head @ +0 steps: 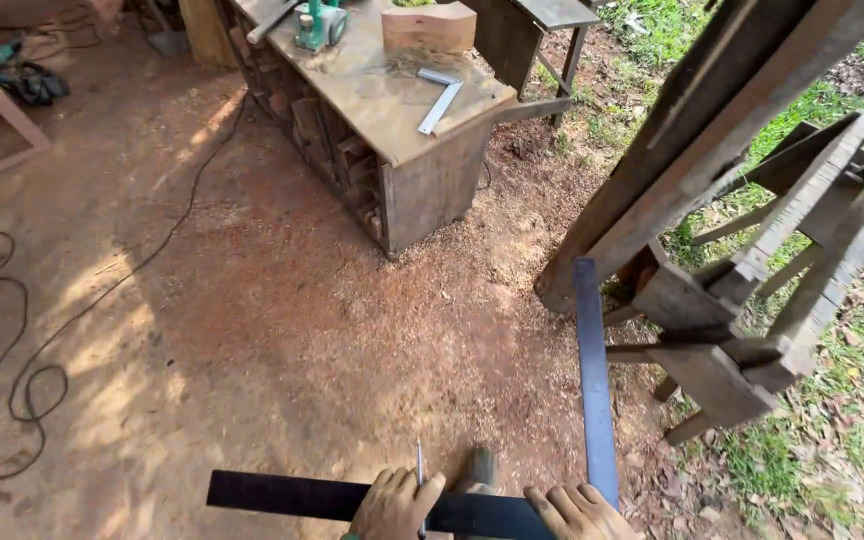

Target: Measuring and marking curved wooden furniture legs with a square and a pencil on a workbench.

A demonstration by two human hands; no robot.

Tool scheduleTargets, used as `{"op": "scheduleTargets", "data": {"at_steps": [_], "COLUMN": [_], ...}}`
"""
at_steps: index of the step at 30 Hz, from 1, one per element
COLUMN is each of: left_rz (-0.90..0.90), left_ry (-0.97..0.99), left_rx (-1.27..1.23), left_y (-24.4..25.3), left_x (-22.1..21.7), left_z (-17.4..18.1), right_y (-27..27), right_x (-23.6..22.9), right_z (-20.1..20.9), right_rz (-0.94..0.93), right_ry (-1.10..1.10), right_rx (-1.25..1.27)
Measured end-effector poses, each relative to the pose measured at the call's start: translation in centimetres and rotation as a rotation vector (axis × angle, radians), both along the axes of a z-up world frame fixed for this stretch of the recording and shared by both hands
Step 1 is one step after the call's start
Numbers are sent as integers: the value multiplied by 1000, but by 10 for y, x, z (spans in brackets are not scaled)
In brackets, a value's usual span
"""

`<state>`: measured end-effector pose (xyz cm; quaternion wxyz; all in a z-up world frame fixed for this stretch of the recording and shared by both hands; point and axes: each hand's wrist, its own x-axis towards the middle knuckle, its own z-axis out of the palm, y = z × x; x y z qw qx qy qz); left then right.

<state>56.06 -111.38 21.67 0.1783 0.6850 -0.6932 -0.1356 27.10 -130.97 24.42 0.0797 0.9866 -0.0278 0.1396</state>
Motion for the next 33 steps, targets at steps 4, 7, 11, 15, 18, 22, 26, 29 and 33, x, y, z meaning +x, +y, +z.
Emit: {"op": "scheduleTargets", "data": {"at_steps": [4,7,11,15,18,22,26,29,33], "left_rz": [187,324,468,481,617,717,764,781,823], "left_ry": [-65,-53,-73,-273,-261,-184,-178,-137,-223], "left_rx": [59,-12,-117,-262,-297,-375,-357,-424,-450], "left_y": [-78,-135,-214,-292,-361,-464,-559,-637,-731], "left_x": [47,76,126,186,202,240,295,343,379], "left_z": [-23,-24,-19,0,51,89,82,82,99], "right_y": [-96,-180,-291,-389,-458,-554,-651,-724,-824], "right_x": [79,139,218,290,334,395,464,523,573], "right_z": [25,31,49,106,146,165,165,172,172], "right_rz": [48,158,203,336,418,466,473,475,497], "right_ry": [-1,-20,-39,-116,-132,-129,-87,-65,-92], "right_rx": [104,265,245,249,224,152,160,154,105]}}
